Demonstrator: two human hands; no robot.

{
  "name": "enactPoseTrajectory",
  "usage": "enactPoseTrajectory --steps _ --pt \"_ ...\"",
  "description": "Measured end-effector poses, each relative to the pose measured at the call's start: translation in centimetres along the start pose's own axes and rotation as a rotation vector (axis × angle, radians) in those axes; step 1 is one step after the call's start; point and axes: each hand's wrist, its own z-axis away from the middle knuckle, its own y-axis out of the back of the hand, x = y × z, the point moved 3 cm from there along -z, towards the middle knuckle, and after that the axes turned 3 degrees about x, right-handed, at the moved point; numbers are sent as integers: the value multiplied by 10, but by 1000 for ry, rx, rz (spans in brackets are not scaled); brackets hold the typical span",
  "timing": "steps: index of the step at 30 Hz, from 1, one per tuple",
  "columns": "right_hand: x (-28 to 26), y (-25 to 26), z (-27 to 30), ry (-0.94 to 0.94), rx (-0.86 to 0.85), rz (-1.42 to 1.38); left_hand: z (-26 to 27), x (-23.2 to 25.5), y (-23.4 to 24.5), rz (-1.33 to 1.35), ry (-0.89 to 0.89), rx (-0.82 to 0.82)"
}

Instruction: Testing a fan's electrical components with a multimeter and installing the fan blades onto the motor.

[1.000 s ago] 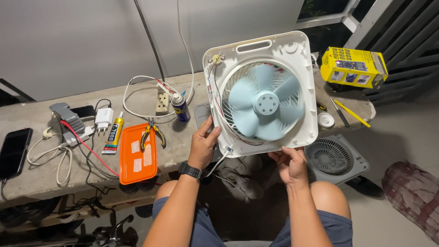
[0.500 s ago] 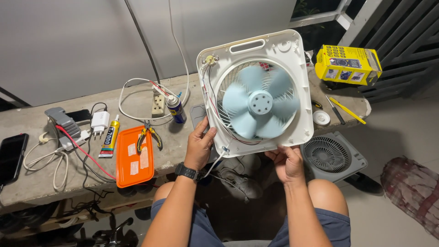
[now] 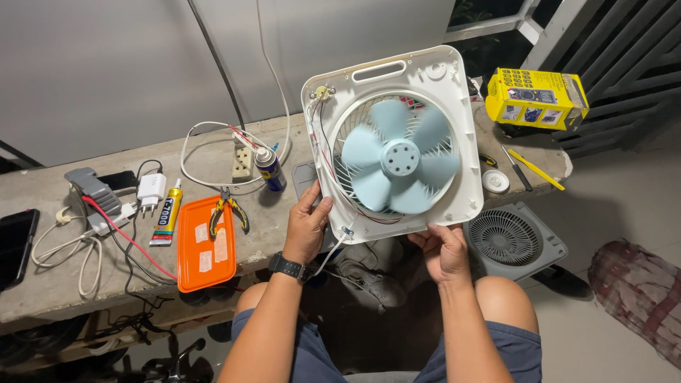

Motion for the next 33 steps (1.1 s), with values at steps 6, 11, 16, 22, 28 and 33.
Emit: enactPoseTrajectory --steps 6,11,16,22,28,33 --pt "18 30 -20 -6 -8 5 3 5 -4 8 0 -1" --pt "12 17 -12 4 -15 17 -1 -4 2 6 -7 -3" --pt "1 -2 1 10 -3 11 -1 -3 4 -5 -15 -7" --pt "1 -6 3 7 -6 20 -1 -3 3 -3 -13 -7" --pt "0 -7 3 2 -5 19 0 -1 3 -12 -12 -5" --pt "-5 -18 10 6 -10 16 1 1 0 -22 -5 -4"
